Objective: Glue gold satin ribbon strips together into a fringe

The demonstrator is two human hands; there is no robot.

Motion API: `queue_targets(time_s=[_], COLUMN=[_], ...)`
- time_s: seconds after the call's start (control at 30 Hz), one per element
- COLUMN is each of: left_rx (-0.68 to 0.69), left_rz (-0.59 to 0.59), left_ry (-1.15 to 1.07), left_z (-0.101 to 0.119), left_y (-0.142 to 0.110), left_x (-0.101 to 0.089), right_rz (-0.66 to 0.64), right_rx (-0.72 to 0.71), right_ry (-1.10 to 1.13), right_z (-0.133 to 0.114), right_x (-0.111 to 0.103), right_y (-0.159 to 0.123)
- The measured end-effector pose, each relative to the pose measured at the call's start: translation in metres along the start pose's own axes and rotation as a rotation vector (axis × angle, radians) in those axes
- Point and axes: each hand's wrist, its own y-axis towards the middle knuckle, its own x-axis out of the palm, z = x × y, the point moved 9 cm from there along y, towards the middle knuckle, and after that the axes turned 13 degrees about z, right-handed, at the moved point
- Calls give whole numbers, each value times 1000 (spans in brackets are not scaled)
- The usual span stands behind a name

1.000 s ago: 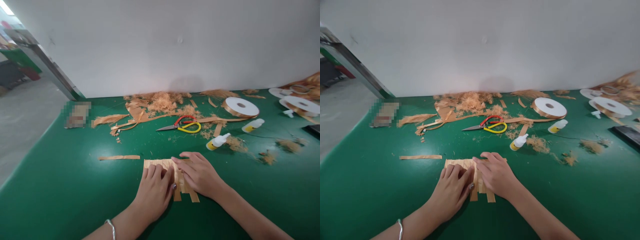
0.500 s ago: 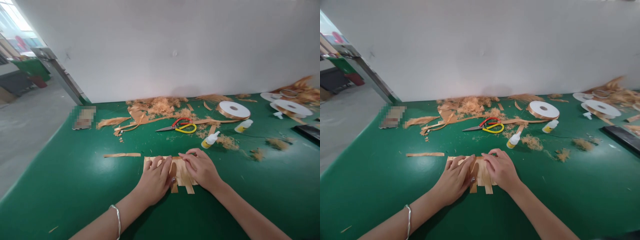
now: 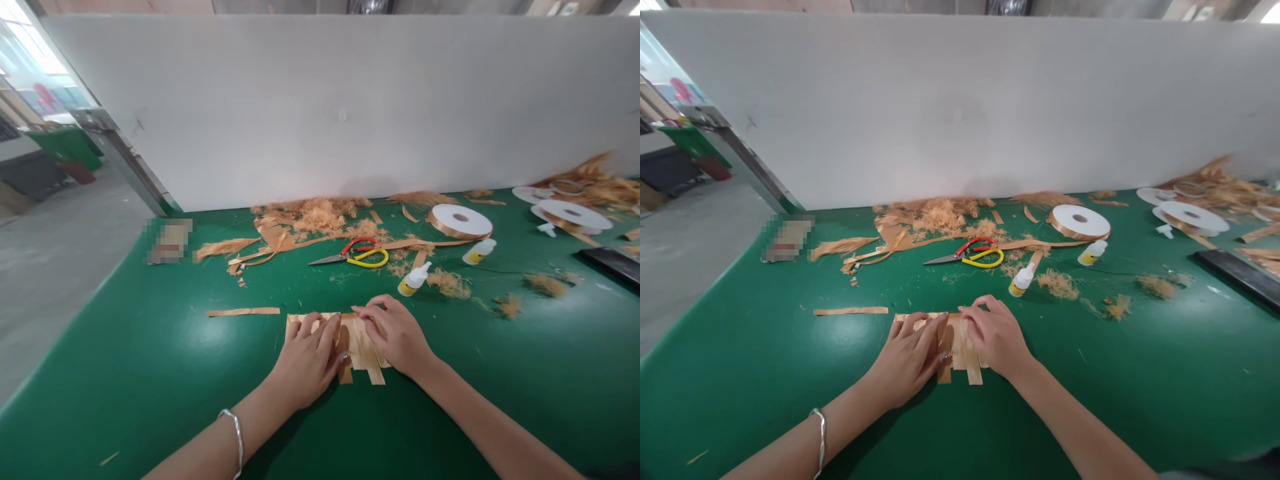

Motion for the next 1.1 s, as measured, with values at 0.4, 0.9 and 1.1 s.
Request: queue_targets(time_s=[0.4, 0.9, 1.1], left_rx=[5, -2, -13], left_rz=[24, 46, 47], left_ry=[-13, -44, -60], left_z=[0, 0, -1], left_y=[-1, -2, -2], left_x=[-1, -5, -7], right_rz=[17, 48, 30], right_rx=[26, -3, 5], right_ry=[40, 92, 104], right_z=[1, -4, -4], right_x=[0, -6, -5], right_y=[1, 7, 6])
